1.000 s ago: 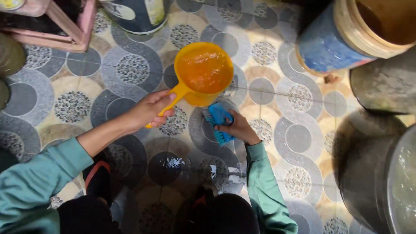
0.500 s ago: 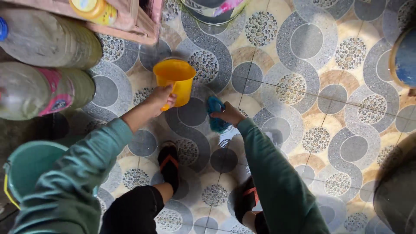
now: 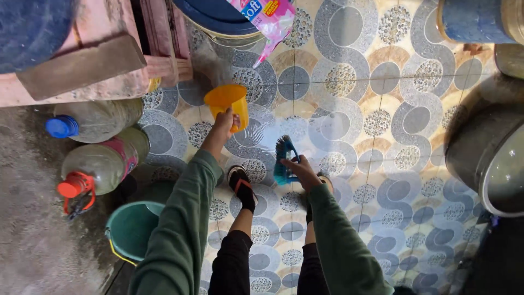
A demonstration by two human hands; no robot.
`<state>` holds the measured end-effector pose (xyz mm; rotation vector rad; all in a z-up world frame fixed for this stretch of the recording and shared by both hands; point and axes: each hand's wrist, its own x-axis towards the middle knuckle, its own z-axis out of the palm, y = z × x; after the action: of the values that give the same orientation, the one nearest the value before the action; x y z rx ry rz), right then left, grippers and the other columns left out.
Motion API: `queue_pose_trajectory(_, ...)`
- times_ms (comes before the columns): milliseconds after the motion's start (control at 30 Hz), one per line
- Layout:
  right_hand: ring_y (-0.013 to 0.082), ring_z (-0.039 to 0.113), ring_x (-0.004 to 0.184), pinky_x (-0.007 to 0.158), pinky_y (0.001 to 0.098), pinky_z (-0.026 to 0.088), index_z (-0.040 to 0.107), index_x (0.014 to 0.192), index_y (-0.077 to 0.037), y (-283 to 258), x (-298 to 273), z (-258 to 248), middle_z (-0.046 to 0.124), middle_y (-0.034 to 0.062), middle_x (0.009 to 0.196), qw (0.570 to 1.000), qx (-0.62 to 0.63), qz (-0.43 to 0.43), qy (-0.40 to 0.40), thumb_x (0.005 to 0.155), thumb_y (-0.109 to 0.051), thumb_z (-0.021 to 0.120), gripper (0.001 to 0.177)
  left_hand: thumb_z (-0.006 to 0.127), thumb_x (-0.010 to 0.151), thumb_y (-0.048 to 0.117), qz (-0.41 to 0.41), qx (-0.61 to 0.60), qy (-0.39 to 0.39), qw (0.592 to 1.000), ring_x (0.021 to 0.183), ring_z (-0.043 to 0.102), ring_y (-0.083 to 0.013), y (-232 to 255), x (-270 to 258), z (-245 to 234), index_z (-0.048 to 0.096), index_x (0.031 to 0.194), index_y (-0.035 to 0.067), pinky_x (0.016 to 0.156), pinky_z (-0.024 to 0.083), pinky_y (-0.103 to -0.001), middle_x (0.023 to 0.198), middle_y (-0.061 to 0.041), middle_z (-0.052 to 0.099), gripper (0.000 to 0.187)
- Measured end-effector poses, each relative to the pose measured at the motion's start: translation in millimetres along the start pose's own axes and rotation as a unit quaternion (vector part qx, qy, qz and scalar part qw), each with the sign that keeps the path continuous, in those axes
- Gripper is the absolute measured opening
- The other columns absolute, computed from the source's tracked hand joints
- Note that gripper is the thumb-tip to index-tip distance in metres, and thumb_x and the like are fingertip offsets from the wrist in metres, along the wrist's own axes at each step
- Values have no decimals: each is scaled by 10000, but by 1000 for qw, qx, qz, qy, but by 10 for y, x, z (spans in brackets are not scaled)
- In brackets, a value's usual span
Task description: The person repeatedly scoops water from a metal basin using a yellow plastic scoop and pours it onto a tiled floor. They scrub the wet floor with a blue brush, moving around several large plastic containers and buckets. The person refills the scoop multiple times and continues scrubbing different sections of the floor.
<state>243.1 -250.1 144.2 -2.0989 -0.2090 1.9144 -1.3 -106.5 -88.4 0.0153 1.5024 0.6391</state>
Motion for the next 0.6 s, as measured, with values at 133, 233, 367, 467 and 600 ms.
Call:
queue_pose_trajectory(133, 292, 618, 860, 680, 391, 542, 490, 1208, 4, 438, -319, 15, 571, 183, 1015, 996, 86, 37, 14, 737, -455, 971, 814, 516, 1020, 212, -13, 15, -13, 1000, 584, 533, -130, 47, -497, -60, 384, 1113, -46, 453, 457, -267, 773, -124, 531, 304)
queue_pose_trajectory(233, 276, 616, 820, 649, 368, 548, 511, 1151, -13, 371, -605, 175, 563, 153, 969, 989, 139, 42, 22, 746, -408, 962, 725, 488, 996, 160, -18, 35, -11, 999, 585, 526, -142, 116, -524, 0, 407, 1065, -60, 462, 468, -285, 761, -120, 512, 244)
queue_pose_trajectory(367, 252, 591, 805, 642, 358, 527, 525, 1096, -29, 321, -698, 335, 542, 130, 938, 986, 167, 11, 17, 747, -390, 958, 663, 387, 1008, 128, -47, 43, -13, 998, 596, 469, -122, 332, -526, 315, 378, 1024, -26, 480, 428, -217, 771, -46, 412, 155)
queue_pose_trajectory(467, 255, 591, 826, 647, 348, 540, 531, 1108, -48, 166, -577, 288, 554, 144, 960, 978, 209, 0, 2, 732, -400, 981, 684, 378, 1005, 151, -47, 25, -15, 998, 613, 450, -105, 552, -610, 732, 412, 949, -22, 509, 407, -188, 746, -8, 355, 185)
queue_pose_trajectory(600, 245, 591, 820, 628, 378, 565, 526, 1105, -25, -11, -334, 106, 552, 152, 947, 974, 223, -25, 27, 774, -411, 956, 666, 400, 978, 97, -21, 39, -32, 999, 594, 458, -106, 659, -578, 1202, 407, 929, 0, 508, 421, -173, 726, -11, 373, 109)
